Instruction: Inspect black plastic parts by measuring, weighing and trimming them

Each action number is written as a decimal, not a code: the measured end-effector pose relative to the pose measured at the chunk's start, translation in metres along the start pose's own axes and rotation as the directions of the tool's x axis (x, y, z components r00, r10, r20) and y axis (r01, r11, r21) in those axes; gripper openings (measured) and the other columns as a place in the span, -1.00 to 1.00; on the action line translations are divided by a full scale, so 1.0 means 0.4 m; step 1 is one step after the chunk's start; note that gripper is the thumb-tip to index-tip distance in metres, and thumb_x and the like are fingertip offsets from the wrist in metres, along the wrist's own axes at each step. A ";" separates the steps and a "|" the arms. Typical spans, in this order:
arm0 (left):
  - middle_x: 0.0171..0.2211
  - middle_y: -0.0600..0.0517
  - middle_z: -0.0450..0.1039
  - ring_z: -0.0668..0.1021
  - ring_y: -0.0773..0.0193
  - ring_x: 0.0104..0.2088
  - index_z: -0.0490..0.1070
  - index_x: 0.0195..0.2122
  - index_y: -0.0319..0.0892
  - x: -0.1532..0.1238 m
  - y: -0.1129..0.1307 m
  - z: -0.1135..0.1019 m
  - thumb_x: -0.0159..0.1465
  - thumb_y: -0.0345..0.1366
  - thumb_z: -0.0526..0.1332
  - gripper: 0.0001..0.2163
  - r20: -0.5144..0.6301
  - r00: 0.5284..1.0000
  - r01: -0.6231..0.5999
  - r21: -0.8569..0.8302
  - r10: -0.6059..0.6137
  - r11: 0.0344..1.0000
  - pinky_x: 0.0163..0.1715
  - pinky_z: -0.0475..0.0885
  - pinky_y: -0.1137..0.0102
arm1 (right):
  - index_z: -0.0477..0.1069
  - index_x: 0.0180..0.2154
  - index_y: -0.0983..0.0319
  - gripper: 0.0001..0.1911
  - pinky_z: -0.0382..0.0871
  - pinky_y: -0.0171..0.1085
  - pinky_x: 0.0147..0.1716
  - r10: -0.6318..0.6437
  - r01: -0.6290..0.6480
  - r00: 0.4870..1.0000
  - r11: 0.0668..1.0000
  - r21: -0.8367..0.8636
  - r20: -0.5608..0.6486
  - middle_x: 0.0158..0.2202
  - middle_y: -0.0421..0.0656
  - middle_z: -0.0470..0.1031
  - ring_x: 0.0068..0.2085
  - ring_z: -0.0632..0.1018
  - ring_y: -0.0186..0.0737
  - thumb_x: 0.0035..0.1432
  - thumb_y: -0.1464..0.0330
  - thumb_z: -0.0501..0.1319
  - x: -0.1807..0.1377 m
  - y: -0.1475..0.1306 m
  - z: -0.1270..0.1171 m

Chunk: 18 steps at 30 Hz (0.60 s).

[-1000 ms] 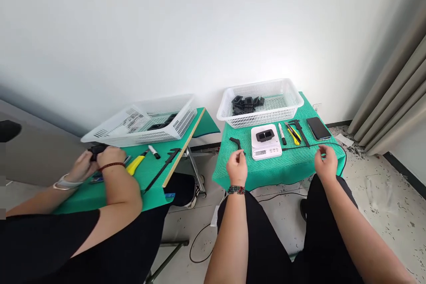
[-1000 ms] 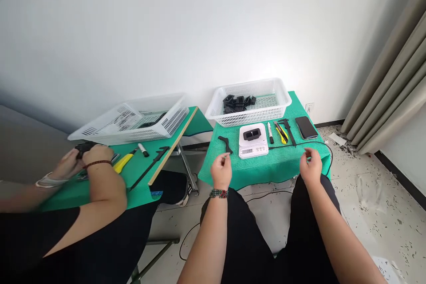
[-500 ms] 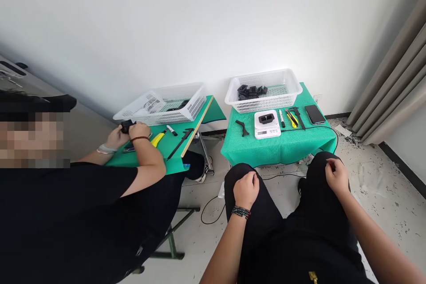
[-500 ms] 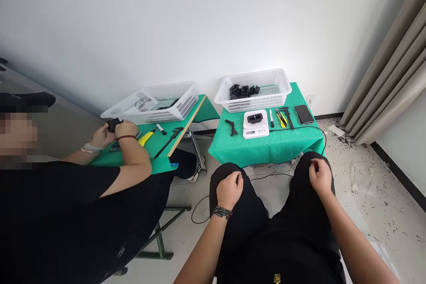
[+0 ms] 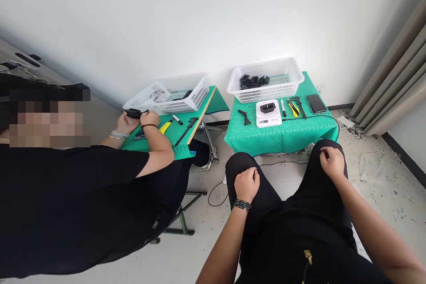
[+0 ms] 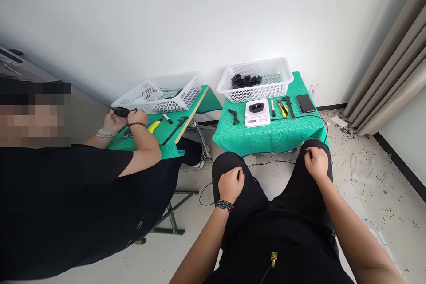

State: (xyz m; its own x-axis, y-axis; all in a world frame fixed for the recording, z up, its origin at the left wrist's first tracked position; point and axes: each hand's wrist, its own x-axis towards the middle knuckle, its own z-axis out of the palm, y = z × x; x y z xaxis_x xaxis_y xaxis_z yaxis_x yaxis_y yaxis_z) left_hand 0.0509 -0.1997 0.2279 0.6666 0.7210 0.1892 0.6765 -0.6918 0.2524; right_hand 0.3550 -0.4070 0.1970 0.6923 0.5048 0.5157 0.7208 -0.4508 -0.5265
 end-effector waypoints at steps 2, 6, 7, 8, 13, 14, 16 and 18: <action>-0.23 -0.08 0.69 0.68 0.09 -0.22 0.61 -0.11 -0.15 0.003 -0.004 0.006 0.41 -0.32 0.07 -0.72 -0.005 1.000 -0.003 -0.016 0.003 1.000 -0.25 0.38 0.28 | 0.53 -0.29 0.23 -0.79 0.39 -0.09 -0.23 -0.019 0.019 1.000 1.000 -0.015 0.000 -0.34 0.00 0.63 -0.30 0.55 0.00 0.21 0.36 0.12 -0.003 0.001 -0.002; -0.24 -0.07 0.69 0.68 0.09 -0.23 0.61 -0.12 -0.13 0.009 -0.006 0.016 0.41 -0.30 0.07 -0.72 -0.010 1.000 -0.028 -0.042 0.028 0.999 -0.26 0.38 0.28 | 0.52 -0.29 0.23 -0.79 0.39 -0.10 -0.23 -0.055 0.054 0.998 0.998 -0.040 -0.008 -0.33 -0.01 0.64 -0.31 0.55 -0.02 0.23 0.37 0.10 -0.008 0.001 -0.004; -0.25 -0.07 0.69 0.68 0.08 -0.24 0.61 -0.14 -0.13 0.011 -0.006 0.017 0.41 -0.29 0.07 -0.72 -0.013 0.999 -0.033 -0.047 0.033 0.998 -0.27 0.38 0.28 | 0.52 -0.29 0.23 -0.79 0.38 -0.10 -0.23 -0.062 0.061 0.998 0.997 -0.047 -0.010 -0.34 -0.02 0.64 -0.32 0.54 -0.02 0.23 0.38 0.10 -0.008 0.000 -0.005; -0.26 -0.07 0.69 0.68 0.08 -0.25 0.62 -0.15 -0.13 0.013 -0.005 0.018 0.40 -0.29 0.07 -0.72 -0.017 0.999 -0.038 -0.051 0.038 0.998 -0.27 0.38 0.27 | 0.52 -0.29 0.23 -0.79 0.38 -0.10 -0.24 -0.068 0.067 0.998 0.996 -0.053 -0.013 -0.36 -0.02 0.63 -0.33 0.54 -0.02 0.23 0.38 0.10 -0.009 0.000 -0.006; -0.26 -0.08 0.69 0.68 0.09 -0.26 0.61 -0.19 -0.13 0.022 -0.002 0.019 0.39 -0.30 0.07 -0.72 -0.015 0.998 -0.058 -0.083 0.057 0.995 -0.27 0.37 0.27 | 0.51 -0.31 0.22 -0.80 0.36 -0.10 -0.25 -0.079 0.078 0.997 0.994 -0.074 -0.014 -0.36 -0.02 0.64 -0.34 0.54 -0.02 0.22 0.39 0.10 -0.009 0.003 -0.013; -0.25 -0.08 0.69 0.68 0.09 -0.25 0.61 -0.19 -0.13 0.023 -0.001 0.019 0.39 -0.30 0.07 -0.72 -0.008 0.998 -0.059 -0.092 0.058 0.994 -0.26 0.37 0.27 | 0.51 -0.31 0.22 -0.80 0.36 -0.10 -0.25 -0.077 0.076 0.997 0.994 -0.076 -0.009 -0.35 -0.02 0.64 -0.34 0.53 -0.02 0.22 0.39 0.10 -0.008 0.003 -0.013; -0.25 -0.08 0.69 0.67 0.10 -0.25 0.61 -0.20 -0.12 0.025 0.000 0.019 0.39 -0.30 0.06 -0.72 0.009 0.998 -0.055 -0.110 0.056 0.992 -0.25 0.37 0.27 | 0.51 -0.30 0.22 -0.79 0.35 -0.09 -0.25 -0.069 0.069 0.998 0.995 -0.075 0.005 -0.34 -0.01 0.64 -0.34 0.53 -0.02 0.23 0.39 0.10 -0.006 0.000 -0.013; -0.24 -0.09 0.69 0.67 0.10 -0.23 0.61 -0.20 -0.13 0.028 0.003 0.017 0.39 -0.30 0.05 -0.71 0.031 0.998 -0.047 -0.132 0.051 0.990 -0.23 0.38 0.26 | 0.52 -0.30 0.23 -0.78 0.35 -0.09 -0.24 -0.057 0.059 0.998 0.996 -0.069 0.026 -0.34 -0.01 0.64 -0.33 0.53 -0.01 0.23 0.39 0.09 -0.002 -0.006 -0.010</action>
State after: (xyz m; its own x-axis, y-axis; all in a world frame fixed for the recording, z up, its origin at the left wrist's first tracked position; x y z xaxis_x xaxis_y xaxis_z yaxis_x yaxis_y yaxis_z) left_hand 0.0612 -0.1928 0.2239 0.7100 0.6828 0.1724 0.5973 -0.7135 0.3663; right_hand 0.3528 -0.4093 0.2005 0.6489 0.5484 0.5274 0.7609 -0.4704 -0.4470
